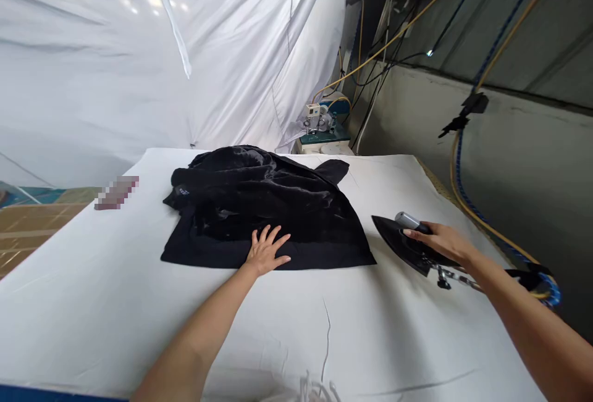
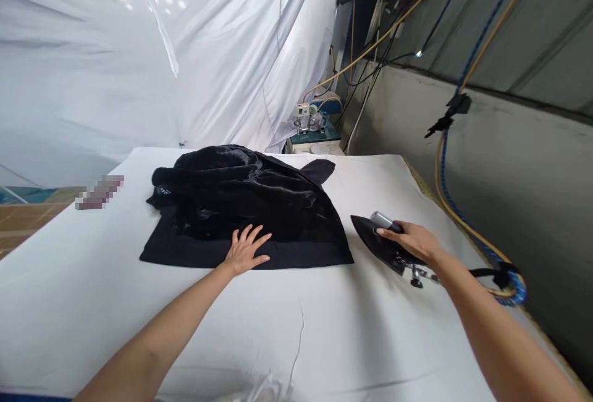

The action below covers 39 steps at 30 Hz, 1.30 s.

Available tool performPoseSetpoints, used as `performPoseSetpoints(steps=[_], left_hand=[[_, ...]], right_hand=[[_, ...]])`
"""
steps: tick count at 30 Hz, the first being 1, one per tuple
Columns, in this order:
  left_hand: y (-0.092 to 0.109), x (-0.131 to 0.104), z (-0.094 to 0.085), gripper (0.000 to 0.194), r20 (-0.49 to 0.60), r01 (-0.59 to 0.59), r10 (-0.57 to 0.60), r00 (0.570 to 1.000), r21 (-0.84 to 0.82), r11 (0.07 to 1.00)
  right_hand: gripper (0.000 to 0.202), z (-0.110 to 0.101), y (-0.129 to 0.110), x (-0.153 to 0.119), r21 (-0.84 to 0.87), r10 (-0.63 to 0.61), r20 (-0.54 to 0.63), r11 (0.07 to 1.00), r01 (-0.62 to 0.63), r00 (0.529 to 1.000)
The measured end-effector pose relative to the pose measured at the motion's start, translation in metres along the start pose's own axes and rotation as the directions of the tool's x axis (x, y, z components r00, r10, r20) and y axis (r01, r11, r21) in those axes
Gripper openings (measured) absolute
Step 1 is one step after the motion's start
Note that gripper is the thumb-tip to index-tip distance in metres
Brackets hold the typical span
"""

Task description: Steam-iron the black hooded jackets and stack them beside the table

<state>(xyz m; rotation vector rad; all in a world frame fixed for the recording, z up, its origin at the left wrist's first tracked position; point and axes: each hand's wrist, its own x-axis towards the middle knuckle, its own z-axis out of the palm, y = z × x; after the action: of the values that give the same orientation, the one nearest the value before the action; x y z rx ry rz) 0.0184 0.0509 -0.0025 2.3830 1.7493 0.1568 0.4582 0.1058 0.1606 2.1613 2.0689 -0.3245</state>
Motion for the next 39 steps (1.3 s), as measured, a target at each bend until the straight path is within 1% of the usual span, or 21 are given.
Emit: performPoseSetpoints(steps=[2, 3, 5, 6, 7, 8, 9, 11, 13, 15, 16, 19, 21, 23, 25, 27, 29, 31, 34, 37, 39], left_hand=[[0.000, 0.000, -0.001, 0.063, 0.000, 0.011, -0.011, 1.000, -0.006, 1.000], [0.000, 0.000, -0.002, 0.063, -0.001, 0.016, -0.016, 1.000, -0.010, 1.000], [0.001, 0.000, -0.003, 0.063, 0.003, 0.023, -0.023, 1.000, -0.021, 1.000], [0.001, 0.001, -0.003, 0.063, 0.008, 0.024, -0.024, 1.000, -0.026, 0.999], [0.002, 0.001, -0.004, 0.063, 0.013, 0.024, -0.023, 1.000, -0.030, 0.999], [0.003, 0.001, -0.004, 0.063, 0.015, 0.020, -0.019, 1.000, -0.034, 0.999], [0.004, 0.001, -0.005, 0.064, 0.010, 0.012, -0.012, 1.000, -0.036, 0.999], [0.006, -0.002, -0.008, 0.063, -0.043, -0.004, 0.002, 0.999, -0.034, 0.999], [0.003, -0.010, -0.012, 0.054, -0.144, 0.012, -0.016, 0.989, -0.025, 1.000], [-0.008, -0.023, -0.016, 0.039, -0.227, 0.071, -0.075, 0.971, -0.025, 0.997], [-0.016, -0.031, -0.017, 0.034, -0.240, 0.104, -0.108, 0.965, -0.030, 0.994], [-0.047, -0.056, -0.020, 0.032, -0.214, 0.230, -0.231, 0.949, -0.031, 0.973], [-0.067, -0.069, -0.020, 0.038, -0.178, 0.357, -0.353, 0.918, -0.014, 0.934], [-0.082, -0.076, -0.020, 0.048, -0.111, 0.466, -0.464, 0.879, -0.001, 0.885], [-0.090, -0.078, -0.021, 0.055, -0.026, 0.509, -0.509, 0.861, 0.000, 0.861], [-0.094, -0.077, -0.021, 0.062, 0.024, 0.507, -0.507, 0.862, -0.010, 0.862], [-0.096, -0.076, -0.023, 0.066, 0.043, 0.493, -0.492, 0.870, -0.019, 0.870], [-0.099, -0.075, -0.025, 0.065, 0.047, 0.470, -0.468, 0.882, -0.028, 0.882], [-0.106, -0.078, -0.030, 0.053, -0.012, 0.433, -0.434, 0.901, -0.040, 0.901], [-0.118, -0.083, -0.036, 0.041, -0.115, 0.421, -0.424, 0.899, -0.049, 0.906], [-0.127, -0.087, -0.039, 0.037, -0.132, 0.406, -0.410, 0.903, -0.053, 0.912]], right_hand=[[0.064, -0.004, -0.025, -0.005, 0.011, -0.068, 0.058, 0.998, 0.067, 0.996], [0.064, -0.001, -0.041, -0.007, -0.004, -0.132, 0.096, 0.991, 0.133, 0.987], [0.063, 0.011, -0.073, -0.010, -0.069, -0.272, 0.175, 0.955, 0.288, 0.946], [0.063, 0.020, -0.088, -0.010, -0.100, -0.319, 0.209, 0.933, 0.345, 0.925], [0.063, 0.029, -0.101, -0.009, -0.123, -0.344, 0.230, 0.918, 0.377, 0.911], [0.064, 0.036, -0.111, -0.007, -0.140, -0.341, 0.239, 0.914, 0.380, 0.909], [0.065, 0.042, -0.118, -0.003, -0.152, -0.319, 0.236, 0.921, 0.359, 0.918], [0.066, 0.048, -0.124, 0.005, -0.166, -0.253, 0.215, 0.943, 0.290, 0.943], [0.068, 0.047, -0.125, 0.012, -0.168, -0.214, 0.198, 0.954, 0.248, 0.957], [0.068, 0.044, -0.124, 0.015, -0.172, -0.225, 0.188, 0.951, 0.258, 0.956], [0.068, 0.043, -0.124, 0.014, -0.172, -0.242, 0.190, 0.946, 0.275, 0.952], [0.067, 0.044, -0.128, 0.010, -0.169, -0.301, 0.206, 0.926, 0.336, 0.931], [0.066, 0.047, -0.136, 0.006, -0.170, -0.346, 0.222, 0.907, 0.386, 0.911], [0.066, 0.050, -0.146, 0.004, -0.177, -0.391, 0.228, 0.884, 0.433, 0.892], [0.066, 0.051, -0.160, 0.002, -0.185, -0.417, 0.231, 0.868, 0.461, 0.879], [0.066, 0.052, -0.175, 0.000, -0.189, -0.434, 0.229, 0.859, 0.477, 0.872], [0.067, 0.052, -0.191, 0.000, -0.189, -0.455, 0.228, 0.846, 0.498, 0.861], [0.067, 0.054, -0.208, -0.001, -0.185, -0.483, 0.227, 0.831, 0.524, 0.846], [0.068, 0.056, -0.232, 0.001, -0.184, -0.505, 0.228, 0.818, 0.546, 0.833], [0.069, 0.060, -0.255, 0.002, -0.190, -0.524, 0.211, 0.806, 0.560, 0.825], [0.070, 0.063, -0.269, 0.002, -0.187, -0.547, 0.197, 0.794, 0.578, 0.814]])
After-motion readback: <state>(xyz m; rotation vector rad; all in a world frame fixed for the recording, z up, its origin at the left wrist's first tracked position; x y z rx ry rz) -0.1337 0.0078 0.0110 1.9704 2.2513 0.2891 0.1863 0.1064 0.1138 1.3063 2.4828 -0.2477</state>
